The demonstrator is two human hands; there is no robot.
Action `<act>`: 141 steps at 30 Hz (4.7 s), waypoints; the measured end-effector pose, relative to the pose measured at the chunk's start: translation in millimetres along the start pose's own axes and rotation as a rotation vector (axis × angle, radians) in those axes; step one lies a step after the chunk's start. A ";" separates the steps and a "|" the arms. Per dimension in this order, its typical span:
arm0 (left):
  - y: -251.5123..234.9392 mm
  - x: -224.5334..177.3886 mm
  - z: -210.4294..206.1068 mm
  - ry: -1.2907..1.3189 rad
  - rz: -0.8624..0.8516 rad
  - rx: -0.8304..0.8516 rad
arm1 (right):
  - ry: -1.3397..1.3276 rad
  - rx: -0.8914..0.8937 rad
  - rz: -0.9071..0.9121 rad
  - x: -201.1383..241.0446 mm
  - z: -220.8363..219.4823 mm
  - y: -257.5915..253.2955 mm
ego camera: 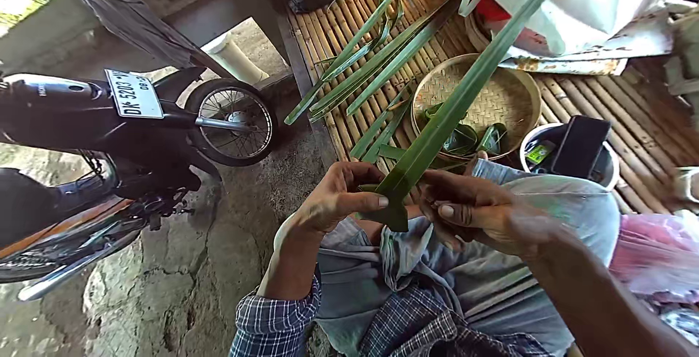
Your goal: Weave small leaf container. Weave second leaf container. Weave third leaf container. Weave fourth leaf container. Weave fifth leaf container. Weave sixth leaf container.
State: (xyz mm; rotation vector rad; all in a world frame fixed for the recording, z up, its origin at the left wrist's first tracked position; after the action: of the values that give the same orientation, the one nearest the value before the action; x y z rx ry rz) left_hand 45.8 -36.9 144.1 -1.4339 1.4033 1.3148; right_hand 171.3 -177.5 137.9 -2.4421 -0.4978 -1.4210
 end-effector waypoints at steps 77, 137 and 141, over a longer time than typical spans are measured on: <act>-103.3 93.6 -7.8 0.363 0.340 -0.066 | 1.529 -0.656 -0.379 2.6 98.8 28.6; -62.6 180.9 47.1 -0.876 0.489 -0.008 | 1.551 -1.076 0.371 165.2 43.3 158.0; -58.9 171.3 51.6 -0.840 0.604 -0.040 | 1.656 -1.059 0.162 142.3 51.8 165.4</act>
State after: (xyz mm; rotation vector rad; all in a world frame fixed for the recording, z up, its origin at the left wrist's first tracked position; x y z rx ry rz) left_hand 74.6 -19.5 -41.2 -0.3286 1.2251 2.0024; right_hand 347.1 -284.1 227.4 -0.6770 0.9668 -3.2311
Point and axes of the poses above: each hand's wrist, its own y-axis away from the middle knuckle, its own z-axis out of the back of the hand, x = y × z, the point moved 8 cm from there along -y, towards the middle knuckle, and after that the axes turned 13 degrees about x, right-handed, at the moved point
